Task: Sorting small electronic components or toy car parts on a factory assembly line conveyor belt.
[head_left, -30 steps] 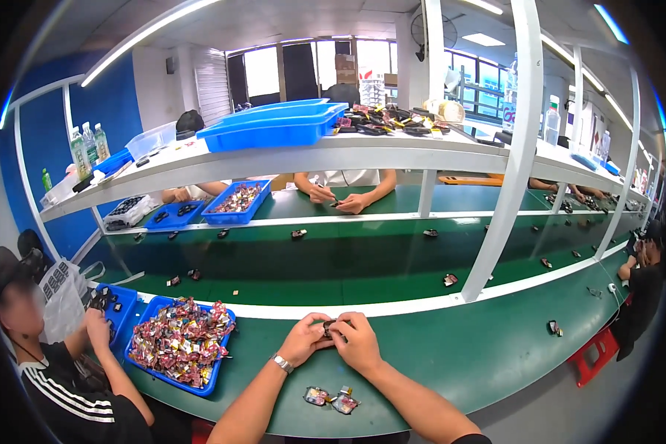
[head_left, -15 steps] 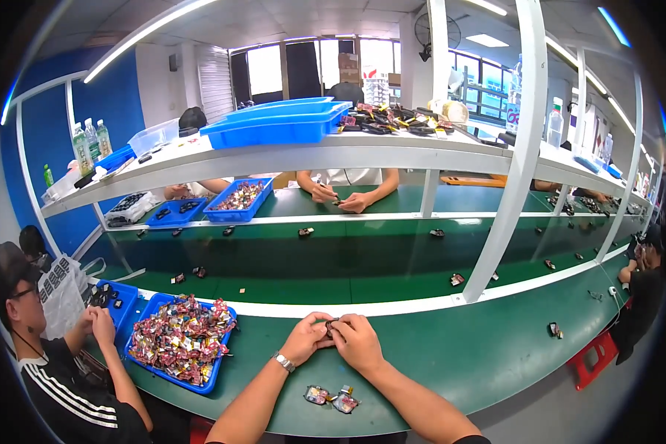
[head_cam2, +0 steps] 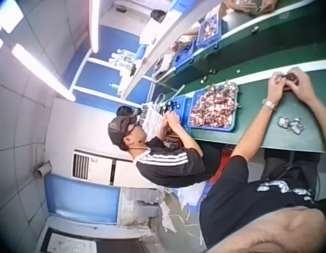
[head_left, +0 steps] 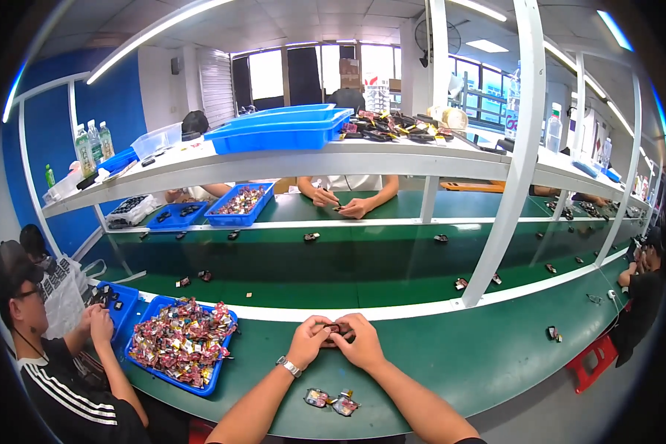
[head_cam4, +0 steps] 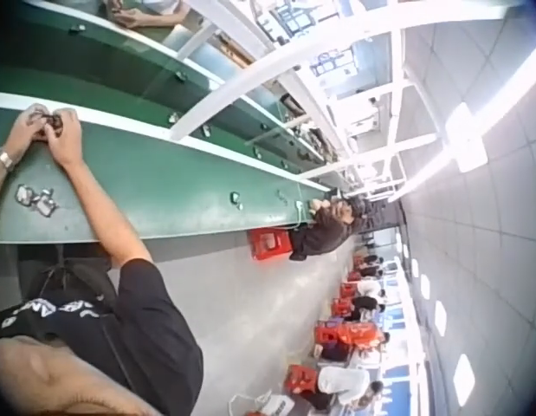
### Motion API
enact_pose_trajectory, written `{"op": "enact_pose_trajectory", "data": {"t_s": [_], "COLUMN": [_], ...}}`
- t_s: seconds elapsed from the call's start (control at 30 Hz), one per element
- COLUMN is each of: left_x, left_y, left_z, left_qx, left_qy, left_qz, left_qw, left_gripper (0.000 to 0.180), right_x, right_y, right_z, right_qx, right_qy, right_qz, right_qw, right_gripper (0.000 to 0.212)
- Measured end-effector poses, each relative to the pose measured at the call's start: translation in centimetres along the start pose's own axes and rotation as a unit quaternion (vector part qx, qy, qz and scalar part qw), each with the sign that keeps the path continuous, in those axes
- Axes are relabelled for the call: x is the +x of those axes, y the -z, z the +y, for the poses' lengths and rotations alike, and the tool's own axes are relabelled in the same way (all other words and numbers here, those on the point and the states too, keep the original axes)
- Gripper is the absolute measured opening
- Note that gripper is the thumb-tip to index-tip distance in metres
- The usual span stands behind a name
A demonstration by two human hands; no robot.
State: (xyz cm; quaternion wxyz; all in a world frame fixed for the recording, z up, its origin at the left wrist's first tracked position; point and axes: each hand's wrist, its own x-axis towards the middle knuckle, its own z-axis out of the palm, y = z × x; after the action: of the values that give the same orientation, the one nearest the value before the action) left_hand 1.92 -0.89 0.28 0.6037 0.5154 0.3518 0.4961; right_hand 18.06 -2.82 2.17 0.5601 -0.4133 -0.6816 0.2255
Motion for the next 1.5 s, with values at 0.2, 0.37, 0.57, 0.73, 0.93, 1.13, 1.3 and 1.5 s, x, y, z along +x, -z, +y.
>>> {"op": "enact_pose_trajectory", "data": {"t_s": [0.2,0.37,0.57,0.73,0.93,1.13,1.3,1.5], "left_x": [0.1,-0.2,0.9,1.3,0.9,0.7,1.0,0.8], "left_y": [0.1,0.2,1.6,1.5,2.1,2.1,1.7,3.0], "left_z": [-0.8,-0.7,-0.5,-0.3,-0.2,-0.3,-0.1,0.4], "left_qx": [0.089,0.054,0.098,0.141,0.146,0.163,0.16,0.125], "left_qy": [-0.034,-0.022,-0.068,-0.069,-0.053,-0.075,-0.084,-0.022], "left_qz": [-0.003,0.017,0.129,0.12,0.112,0.092,0.075,-0.049], "left_qw": [0.995,0.998,0.984,0.98,0.981,0.98,0.981,0.991], "left_gripper": [0.016,0.019,0.017,0.013,0.01,0.01,0.011,0.025], "right_x": [-0.4,0.5,8.1,8.6,3.6,-3.9,-4.7,2.1], "right_y": [-0.5,-0.6,3.7,3.4,0.6,0.2,0.3,1.7], "right_z": [1.4,3.7,10.3,11.7,1.4,-8.2,-7.1,-3.7], "right_qx": [0.03,0.097,-0.06,-0.277,-0.14,-0.247,-0.186,-0.152], "right_qy": [-0.082,-0.172,-0.179,-0.072,-0.09,-0.018,0.044,0.146], "right_qz": [-0.019,-0.03,0.172,0.232,-0.116,-0.429,-0.438,-0.269], "right_qw": [0.996,0.98,0.967,0.93,0.979,0.869,0.878,0.94], "right_gripper": [0.021,0.018,0.022,0.022,0.028,0.07,0.057,0.054]}}
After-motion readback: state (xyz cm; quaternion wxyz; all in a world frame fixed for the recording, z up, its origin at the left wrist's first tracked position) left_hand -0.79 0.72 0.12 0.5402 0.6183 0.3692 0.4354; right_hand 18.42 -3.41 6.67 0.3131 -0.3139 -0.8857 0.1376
